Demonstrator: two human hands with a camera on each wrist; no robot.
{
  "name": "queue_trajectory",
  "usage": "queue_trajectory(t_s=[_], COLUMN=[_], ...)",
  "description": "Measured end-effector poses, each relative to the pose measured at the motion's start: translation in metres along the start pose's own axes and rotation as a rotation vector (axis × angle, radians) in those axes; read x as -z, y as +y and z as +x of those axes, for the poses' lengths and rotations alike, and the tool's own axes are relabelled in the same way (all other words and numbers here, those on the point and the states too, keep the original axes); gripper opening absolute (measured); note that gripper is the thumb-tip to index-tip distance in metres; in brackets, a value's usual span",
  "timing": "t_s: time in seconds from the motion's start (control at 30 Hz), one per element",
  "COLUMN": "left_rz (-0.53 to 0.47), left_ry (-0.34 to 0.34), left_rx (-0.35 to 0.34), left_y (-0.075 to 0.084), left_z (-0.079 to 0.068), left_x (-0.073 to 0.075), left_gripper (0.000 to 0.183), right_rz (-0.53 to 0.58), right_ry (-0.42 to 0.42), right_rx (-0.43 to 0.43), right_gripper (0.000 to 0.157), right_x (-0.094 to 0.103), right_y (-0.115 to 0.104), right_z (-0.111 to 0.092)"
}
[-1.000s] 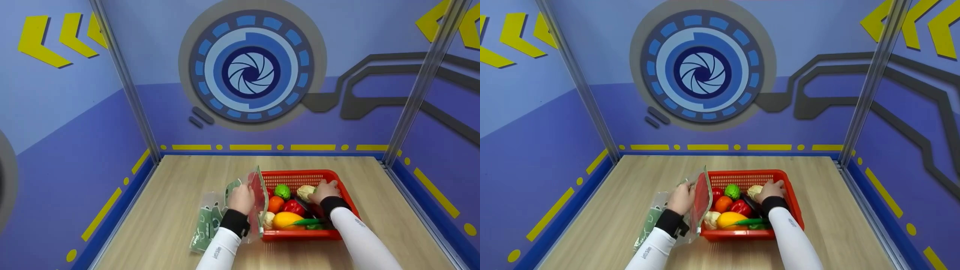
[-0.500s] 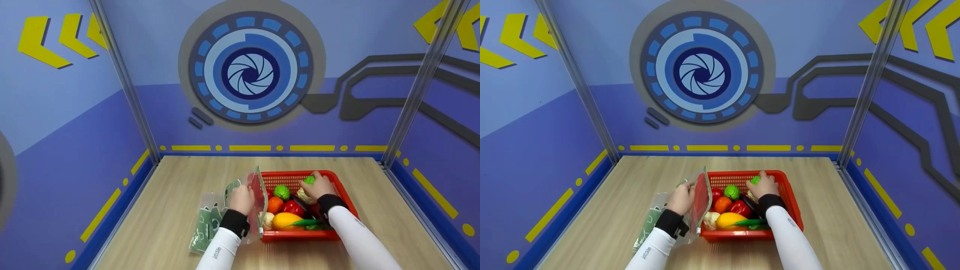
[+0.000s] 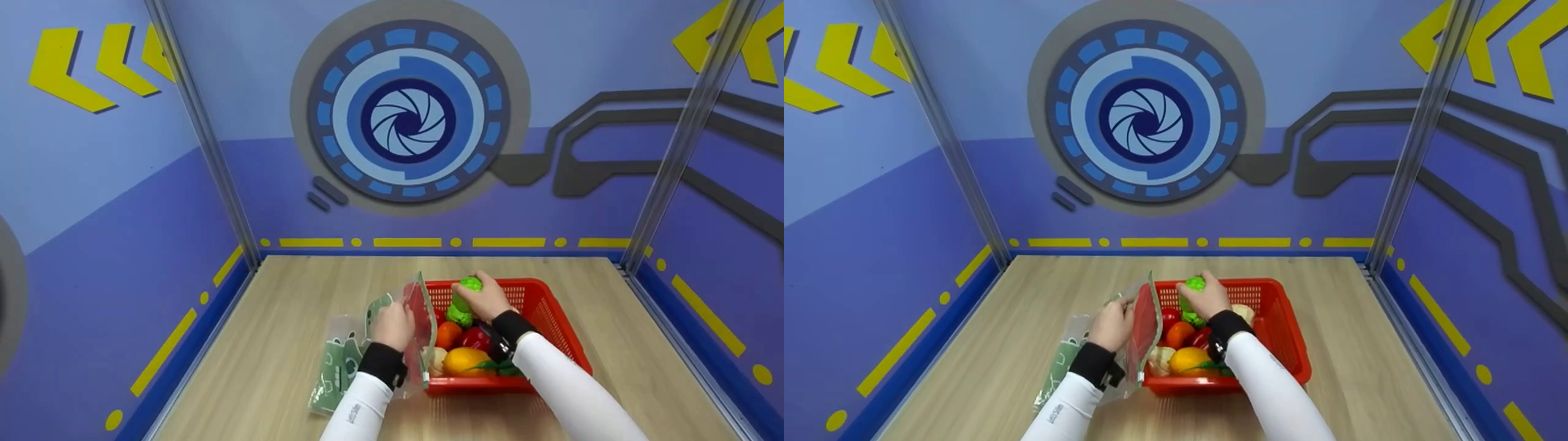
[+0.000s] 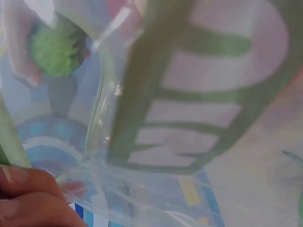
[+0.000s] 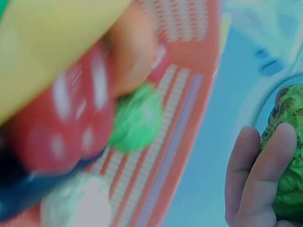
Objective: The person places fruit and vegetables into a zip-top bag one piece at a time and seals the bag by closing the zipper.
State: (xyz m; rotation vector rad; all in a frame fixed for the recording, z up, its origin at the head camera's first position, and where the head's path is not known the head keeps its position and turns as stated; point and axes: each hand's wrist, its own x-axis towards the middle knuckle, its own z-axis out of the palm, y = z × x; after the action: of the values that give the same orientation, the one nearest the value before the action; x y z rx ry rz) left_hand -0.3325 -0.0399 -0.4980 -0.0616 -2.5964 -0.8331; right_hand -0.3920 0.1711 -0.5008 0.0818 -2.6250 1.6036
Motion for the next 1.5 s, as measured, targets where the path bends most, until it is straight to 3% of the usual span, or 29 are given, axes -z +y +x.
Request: queue_trajectory(t_s=[0.4,0.67,0.9,1.13,1.5], left_rz=[-0.001,0.0,0.01,-0.007,0.003], left_ry=[-0.038,-0.061,-0.03,0.0,0.062], left_rx=[0.025,0.04,0.007,-0.025,-0.061], left_y=[0.0,0.001,0.004,0.005,0.006], left_z=[0.0,0.001,0.001,0.001,0.002], left_x=[0.003,0.009,0.013,0.011,0.013], left_gripper=[0.018,0.016,0.015,0.021,0.019], right_rz=[0.063,0.05,0.068,0.123,0.411], right_ry=[-0.087,-0.175,-0.266,-0.344,-0.449], right_rx=[0.093,0.138,0.103,0.035,-0.096], right_gripper=[0.032,0.031,0.038,0.064,0.072], right_x=[-0.045,-0.066,-0.076,-0.088,-0.093], right_y=[-0.028,-0.033,-0.037,-0.043,-0.042], right_z=[-0.017,-0.026,-0.029,-0.029,-0.032])
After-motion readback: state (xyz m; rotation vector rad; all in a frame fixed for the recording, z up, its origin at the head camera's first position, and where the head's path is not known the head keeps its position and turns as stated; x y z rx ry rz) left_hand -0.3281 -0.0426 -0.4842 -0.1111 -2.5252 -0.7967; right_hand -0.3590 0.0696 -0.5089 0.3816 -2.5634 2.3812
